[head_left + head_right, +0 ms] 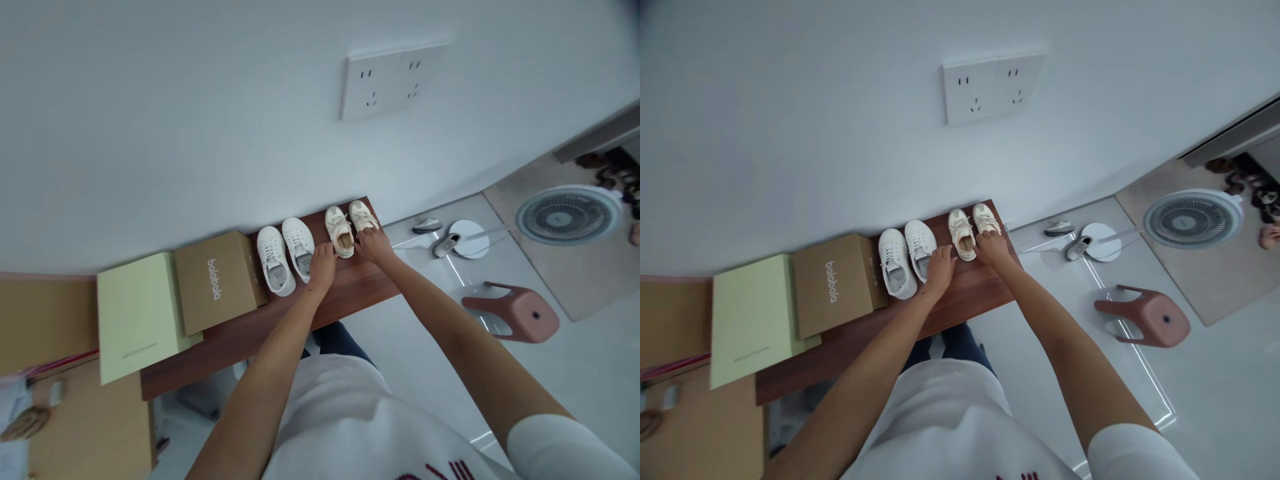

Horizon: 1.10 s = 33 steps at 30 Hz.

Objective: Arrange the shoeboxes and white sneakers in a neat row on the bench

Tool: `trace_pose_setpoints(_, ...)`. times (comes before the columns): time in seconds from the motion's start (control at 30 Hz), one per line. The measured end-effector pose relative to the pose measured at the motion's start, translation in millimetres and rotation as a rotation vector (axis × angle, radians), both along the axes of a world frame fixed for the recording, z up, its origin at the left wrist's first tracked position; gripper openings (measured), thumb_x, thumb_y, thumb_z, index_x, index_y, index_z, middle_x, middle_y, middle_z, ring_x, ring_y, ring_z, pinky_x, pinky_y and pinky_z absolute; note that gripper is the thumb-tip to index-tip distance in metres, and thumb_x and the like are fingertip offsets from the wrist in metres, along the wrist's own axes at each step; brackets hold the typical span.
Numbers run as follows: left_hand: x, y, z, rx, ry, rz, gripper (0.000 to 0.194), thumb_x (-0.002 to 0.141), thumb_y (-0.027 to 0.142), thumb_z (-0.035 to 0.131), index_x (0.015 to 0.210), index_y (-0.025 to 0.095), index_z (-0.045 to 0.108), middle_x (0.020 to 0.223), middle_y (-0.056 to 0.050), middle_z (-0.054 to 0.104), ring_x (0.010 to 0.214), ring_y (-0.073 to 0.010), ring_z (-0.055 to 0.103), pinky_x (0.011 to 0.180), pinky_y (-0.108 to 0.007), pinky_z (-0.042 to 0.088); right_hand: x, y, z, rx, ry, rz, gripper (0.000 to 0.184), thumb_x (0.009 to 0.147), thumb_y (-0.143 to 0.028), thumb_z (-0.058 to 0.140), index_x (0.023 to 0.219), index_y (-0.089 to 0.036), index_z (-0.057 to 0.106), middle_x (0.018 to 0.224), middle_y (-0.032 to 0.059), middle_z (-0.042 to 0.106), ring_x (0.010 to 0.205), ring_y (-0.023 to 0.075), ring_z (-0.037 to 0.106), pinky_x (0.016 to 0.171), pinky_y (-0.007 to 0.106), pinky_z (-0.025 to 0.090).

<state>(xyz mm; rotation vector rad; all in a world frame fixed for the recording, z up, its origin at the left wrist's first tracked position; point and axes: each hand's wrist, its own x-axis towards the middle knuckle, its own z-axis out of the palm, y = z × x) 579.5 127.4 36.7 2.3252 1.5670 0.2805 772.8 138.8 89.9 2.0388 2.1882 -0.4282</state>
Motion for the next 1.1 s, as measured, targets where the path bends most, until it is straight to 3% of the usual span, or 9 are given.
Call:
trace_pose_setpoints(0.17, -35, -14, 11.1, 0.021, -0.001, 0.044, 0.035, 0.098, 0.022, 0.055, 0.132, 0.017, 0.050, 0.123, -0.015, 0.064, 0.121, -0.0258, 0.057, 0.102, -0.041, 0.044, -34, -7, 10.7, 0.024, 0.023, 0.054, 0.036, 0.100, -0.038, 0.049, 0.118, -0.012, 0.067, 0.122, 0.0203, 0.067, 0.116, 0.0332, 0.059, 0.098, 0.039, 0.041)
trace_pose_setpoints(0.3, -65, -44, 16.0, 0.012, -0.041, 0.107, 0.030, 0.097, 0.024, 0.056, 0.127, 0.019, 0.054, 0.121, -0.013, 0.065, 0.118, -0.0257, 0.059, 0.102, -0.041, 0.046, -71, -22, 15.9, -0.013, 0.098, 0.120, 0.036, 0.102, -0.040, 0.048, 0.119, -0.014, 0.066, 0.127, 0.0189, 0.065, 0.119, 0.0314, 0.058, 0.094, 0.037, 0.045)
trace_pose_setpoints(0.5, -120, -88, 10.7, 0.058, -0.018, 0.351, 0.032, 0.097, 0.027, 0.055, 0.127, 0.016, 0.054, 0.122, -0.015, 0.064, 0.121, -0.0284, 0.058, 0.103, -0.043, 0.046, -131, -52, 10.0, -0.126, 0.176, 0.259, 0.032, 0.100, -0.036, 0.053, 0.126, -0.020, 0.061, 0.132, 0.0148, 0.063, 0.118, 0.0284, 0.061, 0.092, 0.034, 0.050)
trace_pose_setpoints(0.6, -133, -84, 8.4, -0.033, 0.091, 0.384, 0.031, 0.097, 0.026, 0.055, 0.126, 0.016, 0.057, 0.120, -0.015, 0.066, 0.117, -0.0278, 0.061, 0.099, -0.040, 0.048, -153, -59, 1.0, -0.186, 0.127, 0.249, 0.032, 0.098, -0.034, 0.056, 0.128, -0.021, 0.057, 0.138, 0.0153, 0.059, 0.112, 0.0286, 0.066, 0.085, 0.035, 0.053)
trace_pose_setpoints(0.8, -131, -54, 8.5, -0.292, 0.200, 0.261, 0.020, 0.094, 0.020, 0.056, 0.111, 0.017, 0.065, 0.113, -0.013, 0.072, 0.114, -0.0258, 0.062, 0.093, -0.034, 0.049, -167, -57, -22.4, -0.252, 0.074, 0.140, 0.024, 0.100, -0.026, 0.053, 0.123, -0.021, 0.056, 0.131, 0.0147, 0.064, 0.108, 0.0262, 0.068, 0.086, 0.034, 0.053)
trace_pose_setpoints(0.97, -137, -52, 6.4, -0.292, -0.023, 0.305, 0.021, 0.093, 0.021, 0.056, 0.109, 0.016, 0.069, 0.109, -0.014, 0.073, 0.114, -0.0278, 0.062, 0.099, -0.037, 0.047, -143, -58, -40.5, -0.118, 0.416, -0.024, 0.013, 0.095, -0.018, 0.054, 0.105, -0.019, 0.062, 0.117, 0.0136, 0.068, 0.107, 0.0261, 0.066, 0.090, 0.034, 0.050)
trace_pose_setpoints(1.03, -143, -55, 2.5, -0.292, -0.281, 0.425, 0.025, 0.089, 0.025, 0.062, 0.111, 0.015, 0.070, 0.107, -0.013, 0.073, 0.111, -0.0283, 0.063, 0.098, -0.037, 0.047, -126, -60, -48.0, 0.003, 0.659, -0.181, 0.009, 0.092, -0.025, 0.059, 0.097, -0.020, 0.063, 0.103, 0.0093, 0.071, 0.099, 0.0250, 0.065, 0.088, 0.035, 0.051)
trace_pose_setpoints(1.1, -144, -59, -3.6, -0.329, -0.641, 0.610, 0.031, 0.083, 0.028, 0.066, 0.111, 0.016, 0.070, 0.102, -0.010, 0.073, 0.103, -0.0265, 0.065, 0.093, -0.036, 0.049, -112, -63, -56.2, 0.072, 0.924, -0.391, 0.019, 0.089, -0.040, 0.063, 0.088, -0.021, 0.063, 0.083, 0.0031, 0.069, 0.083, 0.0220, 0.062, 0.078, 0.034, 0.052)
